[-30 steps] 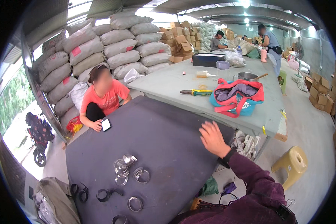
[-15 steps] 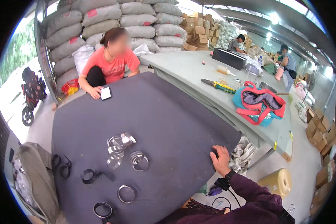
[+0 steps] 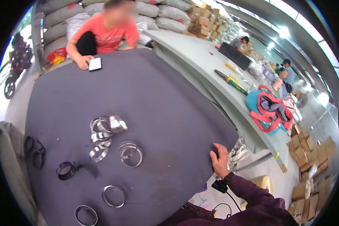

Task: Assembling plastic and metal components at a workbench in a factory setting.

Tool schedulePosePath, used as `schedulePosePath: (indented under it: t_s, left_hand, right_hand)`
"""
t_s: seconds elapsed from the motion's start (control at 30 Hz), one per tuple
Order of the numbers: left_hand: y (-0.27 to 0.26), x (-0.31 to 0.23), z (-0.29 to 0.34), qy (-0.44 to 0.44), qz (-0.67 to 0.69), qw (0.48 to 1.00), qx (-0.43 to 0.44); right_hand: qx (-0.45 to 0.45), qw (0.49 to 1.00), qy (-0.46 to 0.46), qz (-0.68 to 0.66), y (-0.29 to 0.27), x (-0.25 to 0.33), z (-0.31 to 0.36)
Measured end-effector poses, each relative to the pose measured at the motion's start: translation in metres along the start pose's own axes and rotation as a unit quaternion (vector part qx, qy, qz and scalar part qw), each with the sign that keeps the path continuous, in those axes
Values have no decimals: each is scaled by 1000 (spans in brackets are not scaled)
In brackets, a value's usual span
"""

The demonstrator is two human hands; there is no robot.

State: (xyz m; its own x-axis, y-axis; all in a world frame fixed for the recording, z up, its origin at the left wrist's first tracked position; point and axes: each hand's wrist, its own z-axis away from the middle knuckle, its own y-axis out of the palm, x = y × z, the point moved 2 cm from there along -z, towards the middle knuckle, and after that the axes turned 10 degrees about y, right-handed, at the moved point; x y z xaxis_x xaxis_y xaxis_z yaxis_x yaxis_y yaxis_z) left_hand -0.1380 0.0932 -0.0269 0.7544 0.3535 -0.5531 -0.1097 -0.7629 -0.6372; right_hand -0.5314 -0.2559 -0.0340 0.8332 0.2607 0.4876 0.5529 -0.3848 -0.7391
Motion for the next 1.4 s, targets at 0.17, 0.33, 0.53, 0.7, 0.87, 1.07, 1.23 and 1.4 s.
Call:
schedulePosePath:
  t_s: [0.17, 0.33, 0.53, 0.7, 0.87, 1.07, 1.23, 1.4]
  left_hand:
    - [4, 0, 0, -2, 5, 1000, -18]
    - [5, 4, 2, -36, 34, 999, 5]
    - [12, 5, 4, -26, 46, 998, -39]
    - [11, -1, 3, 17, -42, 997, -65]
    - [10, -9, 0, 51, -18, 997, -60]
    - [10, -28, -3, 7, -136, 988, -78]
    - [3, -45, 0, 64, -124, 987, -80]
    - [10, -12, 2, 17, -82, 995, -61]
  right_hand:
    - [-23, 999, -21, 28, 2, 0, -1]
    - [-39, 999, -6, 12, 3, 0, -1]
    - [-32, 999, -5, 2, 3, -2, 1]
    - [-16, 1000, 10, -2, 3, 1, 0]
    - [-42, 999, 6, -26, 4, -4, 2]
    - [-79, 995, 12, -58, 4, -6, 3]
    - [-38, 997, 12, -64, -4, -4, 2]
    - [-84, 992, -28, -89, -6, -4, 1]
